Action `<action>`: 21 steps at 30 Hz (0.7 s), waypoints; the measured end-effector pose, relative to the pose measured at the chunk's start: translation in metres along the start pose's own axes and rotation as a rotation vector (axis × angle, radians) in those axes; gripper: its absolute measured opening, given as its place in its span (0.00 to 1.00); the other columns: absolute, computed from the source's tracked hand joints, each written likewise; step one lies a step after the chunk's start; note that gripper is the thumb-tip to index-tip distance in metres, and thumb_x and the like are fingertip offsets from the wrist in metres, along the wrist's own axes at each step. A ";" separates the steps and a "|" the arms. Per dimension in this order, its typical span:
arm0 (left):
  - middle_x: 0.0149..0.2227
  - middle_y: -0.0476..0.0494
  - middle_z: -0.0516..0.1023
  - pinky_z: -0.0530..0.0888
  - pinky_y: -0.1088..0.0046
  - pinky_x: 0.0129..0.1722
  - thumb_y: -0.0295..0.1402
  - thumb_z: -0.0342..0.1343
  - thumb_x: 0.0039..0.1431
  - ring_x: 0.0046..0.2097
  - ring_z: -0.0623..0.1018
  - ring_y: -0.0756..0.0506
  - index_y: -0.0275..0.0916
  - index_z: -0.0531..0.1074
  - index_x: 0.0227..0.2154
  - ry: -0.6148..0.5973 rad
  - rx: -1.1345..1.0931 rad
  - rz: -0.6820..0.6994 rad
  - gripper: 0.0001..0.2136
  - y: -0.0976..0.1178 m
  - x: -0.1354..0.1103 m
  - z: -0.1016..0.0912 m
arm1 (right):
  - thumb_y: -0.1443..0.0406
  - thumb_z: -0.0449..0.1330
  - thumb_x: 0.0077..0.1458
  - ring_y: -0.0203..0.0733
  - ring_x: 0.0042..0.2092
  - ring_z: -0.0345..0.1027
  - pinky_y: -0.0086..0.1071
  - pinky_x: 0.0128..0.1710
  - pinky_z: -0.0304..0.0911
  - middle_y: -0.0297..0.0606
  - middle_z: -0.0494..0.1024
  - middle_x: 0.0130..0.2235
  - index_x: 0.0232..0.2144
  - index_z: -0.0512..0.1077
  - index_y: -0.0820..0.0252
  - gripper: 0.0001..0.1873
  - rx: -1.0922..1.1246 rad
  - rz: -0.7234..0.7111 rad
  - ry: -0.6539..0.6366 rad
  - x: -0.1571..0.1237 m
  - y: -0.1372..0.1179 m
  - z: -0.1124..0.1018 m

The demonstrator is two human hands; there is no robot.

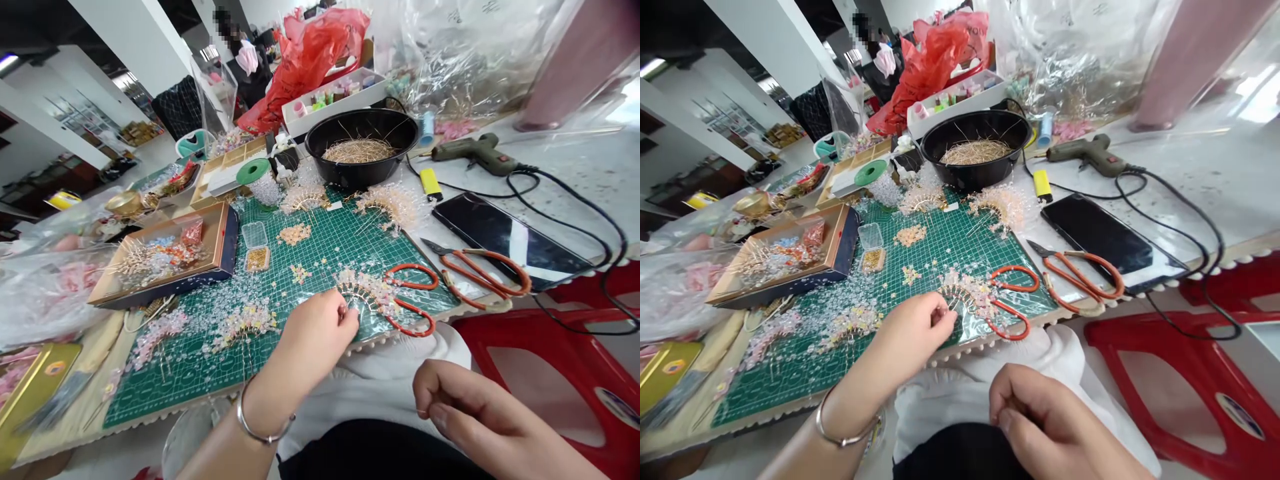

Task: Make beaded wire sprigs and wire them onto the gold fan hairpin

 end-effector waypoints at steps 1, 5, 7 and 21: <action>0.26 0.48 0.73 0.58 0.71 0.28 0.38 0.54 0.65 0.27 0.69 0.47 0.40 0.71 0.28 -0.026 -0.112 -0.014 0.11 -0.004 0.002 -0.003 | 0.58 0.56 0.57 0.37 0.30 0.57 0.23 0.29 0.60 0.29 0.63 0.27 0.30 0.65 0.53 0.07 0.008 0.008 -0.009 0.001 -0.001 -0.001; 0.25 0.49 0.74 0.54 0.76 0.23 0.42 0.63 0.60 0.21 0.61 0.54 0.36 0.75 0.30 -0.119 -0.834 -0.101 0.13 -0.016 0.011 -0.012 | 0.57 0.56 0.55 0.37 0.31 0.58 0.24 0.30 0.59 0.30 0.64 0.27 0.28 0.63 0.54 0.09 -0.001 0.001 -0.035 0.004 -0.004 0.001; 0.25 0.50 0.73 0.52 0.78 0.21 0.40 0.65 0.58 0.20 0.57 0.57 0.34 0.74 0.30 -0.116 -1.023 -0.101 0.13 -0.017 0.014 -0.017 | 0.59 0.56 0.55 0.36 0.31 0.58 0.24 0.31 0.59 0.29 0.64 0.27 0.29 0.64 0.54 0.08 -0.013 -0.006 -0.033 0.004 -0.003 0.002; 0.23 0.55 0.69 0.55 0.85 0.18 0.36 0.70 0.53 0.18 0.55 0.61 0.34 0.74 0.28 0.103 -1.628 0.005 0.12 0.008 -0.009 -0.042 | 0.60 0.58 0.60 0.35 0.30 0.59 0.22 0.30 0.61 0.29 0.65 0.27 0.28 0.63 0.55 0.10 -0.025 -0.029 -0.053 0.005 0.009 0.009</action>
Point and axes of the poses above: each hand's wrist, its own x-axis towards the middle knuckle, its own z-axis out of the palm, y = z × x, the point moved 1 cm from there along x, towards the middle knuckle
